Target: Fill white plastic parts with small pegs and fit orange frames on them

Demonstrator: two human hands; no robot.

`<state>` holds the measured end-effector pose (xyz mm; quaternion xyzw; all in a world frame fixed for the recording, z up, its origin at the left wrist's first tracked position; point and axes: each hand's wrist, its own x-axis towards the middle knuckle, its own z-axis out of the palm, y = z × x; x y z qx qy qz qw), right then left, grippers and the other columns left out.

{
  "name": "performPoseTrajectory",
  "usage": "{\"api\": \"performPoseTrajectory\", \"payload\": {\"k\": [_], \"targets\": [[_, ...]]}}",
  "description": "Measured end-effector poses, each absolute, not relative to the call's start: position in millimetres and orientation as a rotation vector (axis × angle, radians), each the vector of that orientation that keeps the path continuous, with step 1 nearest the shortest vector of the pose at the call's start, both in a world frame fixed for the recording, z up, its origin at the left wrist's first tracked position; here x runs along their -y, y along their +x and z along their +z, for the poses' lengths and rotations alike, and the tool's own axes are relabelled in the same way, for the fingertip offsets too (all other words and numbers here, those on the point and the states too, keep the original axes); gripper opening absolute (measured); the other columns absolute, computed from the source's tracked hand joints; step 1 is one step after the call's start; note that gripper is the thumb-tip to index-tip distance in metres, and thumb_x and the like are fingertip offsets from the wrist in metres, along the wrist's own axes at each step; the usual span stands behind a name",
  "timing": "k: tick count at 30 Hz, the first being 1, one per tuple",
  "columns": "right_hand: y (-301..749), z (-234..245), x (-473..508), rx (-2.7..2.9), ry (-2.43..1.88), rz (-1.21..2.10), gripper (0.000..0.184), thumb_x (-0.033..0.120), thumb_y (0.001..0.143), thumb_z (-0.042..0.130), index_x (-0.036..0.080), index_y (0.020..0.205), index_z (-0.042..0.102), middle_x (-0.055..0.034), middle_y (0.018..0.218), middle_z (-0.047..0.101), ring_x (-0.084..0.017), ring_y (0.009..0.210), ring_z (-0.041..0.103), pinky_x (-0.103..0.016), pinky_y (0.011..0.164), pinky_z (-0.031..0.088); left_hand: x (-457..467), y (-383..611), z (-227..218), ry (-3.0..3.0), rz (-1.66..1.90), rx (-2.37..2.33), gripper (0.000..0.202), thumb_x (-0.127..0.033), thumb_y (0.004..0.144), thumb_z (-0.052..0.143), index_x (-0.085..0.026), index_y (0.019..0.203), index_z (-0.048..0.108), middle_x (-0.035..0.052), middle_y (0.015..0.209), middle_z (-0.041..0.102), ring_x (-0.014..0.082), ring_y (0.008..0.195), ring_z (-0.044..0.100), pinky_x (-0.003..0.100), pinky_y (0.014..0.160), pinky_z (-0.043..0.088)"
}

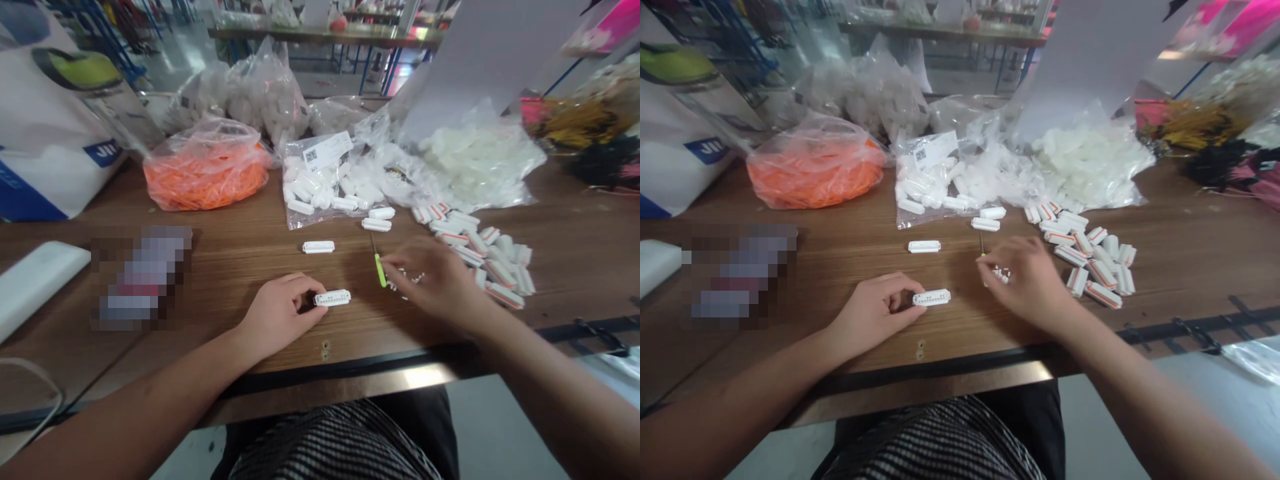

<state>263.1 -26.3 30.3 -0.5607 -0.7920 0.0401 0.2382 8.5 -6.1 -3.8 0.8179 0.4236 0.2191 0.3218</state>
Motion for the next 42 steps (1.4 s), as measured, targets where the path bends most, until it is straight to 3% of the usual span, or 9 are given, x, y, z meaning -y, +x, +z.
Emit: {"api": "performPoseTrajectory", "payload": {"k": [4,8,16,25,32,39,42], "targets": [[298.1,32.1,9.2,2.058,-1.999,0.345,0.017,0.024,0.075,0.06,0.022,0.06,0.069,0.0011,0.053,0.064,-0.014,0.053,0.059,-0.028,0.055,0.039,6.2,8.2,-2.8,2.154,0.572,-1.115,0.01,-0.021,0.076,0.068,-0.022,0.086,0.068,-0.0049,0.068,0.055,0.0078,0.051,0.043,0.022,0.054,0.036],[304.8,21.5,6.2,2.098,-1.934,0.574,0.018,0.031,0.077,0.059,0.023,0.071,0.073,0.0001,0.067,0.072,-0.015,0.061,0.063,-0.027,0.056,0.042,6.3,8.1,-2.5,2.164,0.565,-1.105,0.009,-0.021,0.077,0.067,-0.022,0.086,0.068,-0.0045,0.069,0.056,0.0079,0.052,0.044,0.022,0.054,0.036],[298.8,21.2,2.1,2.415,-1.771,0.252,0.02,0.027,0.079,0.054,0.022,0.068,0.071,-0.0016,0.069,0.071,-0.018,0.067,0.062,-0.033,0.07,0.041,6.0,9.0,-2.3,2.17,0.559,-1.113,0.009,-0.021,0.077,0.068,-0.021,0.086,0.068,-0.0045,0.069,0.056,0.0081,0.052,0.045,0.022,0.055,0.036],[302.3,18.5,-5.8,2.086,-2.082,0.484,0.023,0.035,0.076,0.056,0.021,0.06,0.066,-0.0002,0.053,0.065,-0.013,0.049,0.056,-0.027,0.048,0.036,5.3,8.0,-3.0,2.169,0.574,-1.095,0.01,-0.021,0.077,0.067,-0.021,0.087,0.068,-0.0043,0.071,0.057,0.0077,0.052,0.043,0.021,0.054,0.036],[309.5,18.7,-3.2,2.088,-1.853,0.662,0.02,0.037,0.076,0.059,0.023,0.07,0.073,-0.0015,0.076,0.074,-0.017,0.068,0.066,-0.028,0.061,0.047,5.7,8.8,-2.3,2.173,0.573,-1.105,0.01,-0.021,0.077,0.067,-0.022,0.086,0.068,-0.0044,0.069,0.056,0.0081,0.052,0.044,0.022,0.054,0.036],[304.0,9.9,-3.2,2.129,-2.017,0.363,0.023,0.034,0.075,0.055,0.02,0.06,0.067,-0.0018,0.056,0.067,-0.016,0.055,0.061,-0.027,0.052,0.039,5.3,8.3,-2.7,2.186,0.573,-1.095,0.01,-0.021,0.077,0.067,-0.022,0.087,0.068,-0.0047,0.068,0.056,0.0084,0.052,0.045,0.021,0.054,0.036],[306.7,12.4,-2.9,2.044,-2.083,0.433,0.024,0.035,0.075,0.056,0.021,0.061,0.068,-0.0012,0.056,0.067,-0.016,0.054,0.061,-0.027,0.051,0.039,5.5,8.3,-2.6,2.187,0.572,-1.094,0.01,-0.021,0.077,0.067,-0.022,0.087,0.068,-0.0046,0.069,0.056,0.0085,0.052,0.045,0.021,0.055,0.036]]}}
